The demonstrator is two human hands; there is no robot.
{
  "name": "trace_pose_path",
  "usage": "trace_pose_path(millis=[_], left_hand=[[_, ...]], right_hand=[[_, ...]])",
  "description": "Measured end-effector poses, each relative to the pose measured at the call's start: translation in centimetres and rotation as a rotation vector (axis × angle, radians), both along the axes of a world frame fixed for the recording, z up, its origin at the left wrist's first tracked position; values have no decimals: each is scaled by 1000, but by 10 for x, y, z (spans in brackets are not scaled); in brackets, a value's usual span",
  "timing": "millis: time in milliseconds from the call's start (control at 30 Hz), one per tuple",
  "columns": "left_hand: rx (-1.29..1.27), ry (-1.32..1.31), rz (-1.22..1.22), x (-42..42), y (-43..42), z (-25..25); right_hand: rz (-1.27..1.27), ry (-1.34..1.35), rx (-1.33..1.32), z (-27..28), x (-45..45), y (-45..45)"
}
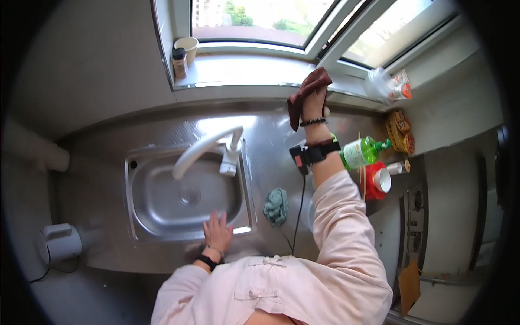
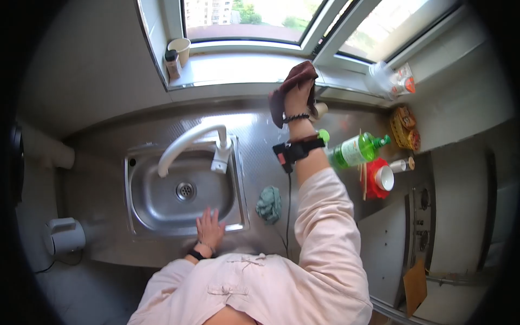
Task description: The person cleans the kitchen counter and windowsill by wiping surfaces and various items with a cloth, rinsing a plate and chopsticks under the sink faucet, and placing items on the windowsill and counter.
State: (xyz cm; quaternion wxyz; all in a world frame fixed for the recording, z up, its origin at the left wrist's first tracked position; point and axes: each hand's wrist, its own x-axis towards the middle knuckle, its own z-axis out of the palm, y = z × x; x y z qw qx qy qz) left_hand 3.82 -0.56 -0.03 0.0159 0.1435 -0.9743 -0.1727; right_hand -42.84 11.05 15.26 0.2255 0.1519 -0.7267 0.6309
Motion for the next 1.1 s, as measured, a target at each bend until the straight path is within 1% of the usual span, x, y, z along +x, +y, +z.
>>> trace_pose_path(millis=[33,67,100,133,200,233,267,300,333,367,400,433,467,500,533,600,633,667,700,733,767,800,867,933,967,1000,1033,1067,1100], left_hand=[[4,36,-36,-4,-3,-3],[15,59,-74,-5,-1,-4],[26,105,-57,-28,-2,-9],[43,108,-39,-28,1,-7],[41,112,-71,-27,2,-8],[11,144,-72,-28,0,-8],[15,111,-64,-28,0,-6],[30,117,-72,-33,-4,-7],[52,115,-84,-34,-6,-7],[65,94,-96,-30,-4,-7],[68,81,-102,-28,-6,-10],[68,78,-105,-31,-5,-12],[64,76,-112,-35,-4,-11],[51,86,-111,-36,-6,-7],[44,90,-106,-34,-6,-5],[50,85,-89,-35,-5,-7],[45,84,-99,-36,-6,-6],[42,83,-107,-35,-6,-5],[41,79,-102,-34,-6,-6],[42,78,-119,-36,-7,-8],[44,73,-130,-35,-8,-8],[40,69,-113,-35,-10,-8],[32,85,-118,-35,-7,-7],[46,75,-116,-32,-7,-10],[55,78,-125,-33,-7,-11],[54,77,-127,-33,-5,-10],[59,69,-127,-33,-4,-10],[59,61,-132,-34,-7,-10],[44,59,-145,-33,-8,-10]], right_hand=[[-142,2,138,-16,-27,-20],[-304,8,343,2,-27,-32],[-311,10,405,5,-63,-39],[-308,-29,478,-10,-86,-37],[-257,-416,866,-32,-119,-37],[-242,-532,1037,-36,-122,-45],[-205,-561,1147,-48,-121,-57],[-176,-560,1333,-24,-102,-86],[21,-554,1440,-13,-96,-113],[-150,-54,1405,-88,-108,-141],[55,149,1434,-73,-77,-170],[314,34,1464,-39,-51,-196],[328,241,1284,-59,-40,-211],[264,226,1105,-62,-31,-223],[307,232,1103,-60,-38,-220],[470,107,1297,-46,-66,-195],[306,-20,1243,-40,-81,-176],[214,-26,1220,-71,-121,-152],[-37,-202,1200,-63,-133,-129],[-171,-363,1224,-52,-149,-107],[-261,-494,1207,-53,-167,-87],[-311,-564,1228,-45,-175,-73],[-358,-532,1255,-47,-172,-89],[-124,-500,1294,-38,-143,-135],[-38,-345,1352,-49,-131,-161],[16,-238,1344,-50,-108,-187],[123,-191,1349,-48,-93,-212],[213,-168,1310,-39,-75,-234],[241,-70,1235,-46,-62,-254]])
